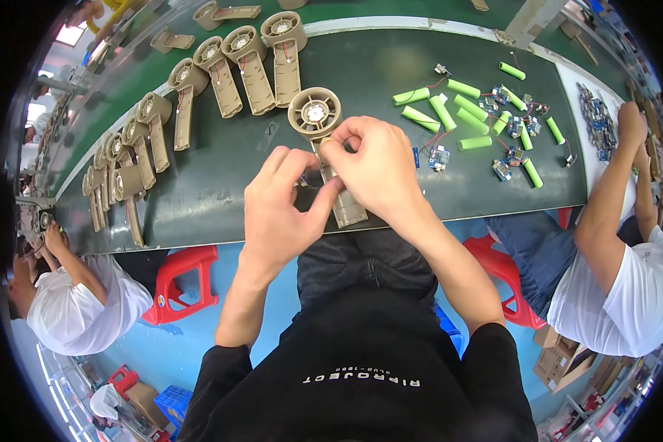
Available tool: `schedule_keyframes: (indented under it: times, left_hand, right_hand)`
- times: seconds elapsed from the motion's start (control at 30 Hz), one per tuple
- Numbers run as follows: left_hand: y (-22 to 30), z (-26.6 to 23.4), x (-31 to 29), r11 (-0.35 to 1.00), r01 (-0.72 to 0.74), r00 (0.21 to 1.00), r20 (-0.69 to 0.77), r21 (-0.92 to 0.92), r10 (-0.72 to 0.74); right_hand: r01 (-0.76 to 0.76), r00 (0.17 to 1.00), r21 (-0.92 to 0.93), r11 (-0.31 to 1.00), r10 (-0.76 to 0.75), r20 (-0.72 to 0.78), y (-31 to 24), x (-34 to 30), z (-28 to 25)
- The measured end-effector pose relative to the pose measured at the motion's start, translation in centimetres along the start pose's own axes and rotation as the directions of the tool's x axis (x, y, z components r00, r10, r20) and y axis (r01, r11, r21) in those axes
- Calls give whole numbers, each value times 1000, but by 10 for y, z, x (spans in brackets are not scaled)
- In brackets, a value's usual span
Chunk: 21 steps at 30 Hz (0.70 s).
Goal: The person assembles portable fans by inserting circuit boards, batteries, and wires into plastic fan casings, applying adhesive tape by hand, and placing assembled fan housings into a storage bin.
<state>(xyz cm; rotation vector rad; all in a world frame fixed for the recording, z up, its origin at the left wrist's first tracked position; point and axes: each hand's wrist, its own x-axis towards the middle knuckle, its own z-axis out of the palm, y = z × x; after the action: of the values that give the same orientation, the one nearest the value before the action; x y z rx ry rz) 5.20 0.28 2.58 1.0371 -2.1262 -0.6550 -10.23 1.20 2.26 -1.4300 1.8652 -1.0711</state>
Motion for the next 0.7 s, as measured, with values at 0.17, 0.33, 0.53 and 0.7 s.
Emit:
schedule_keyframes:
  times: [0.17,0.33,0.53,0.7]
  left_hand:
    - [-2,9,-1,993,-54,998,-28,101,57]
    - [-6,-1,2,980,127,990,-48,-151,-136]
    - [-10,-19,11,595,510,856,300,-621,-421]
    - [-17,-14,1,515,474,870,291,-714,-397]
  right_hand:
    - [-169,982,131,977,155,110,-4,0,-1]
    - [95,992,197,976,-110,68,4,-5,-10]
    - [488,860,212,847,-507,48,22,-6,1]
    - [460,886,176,870,-463,-25,15,-8,5]
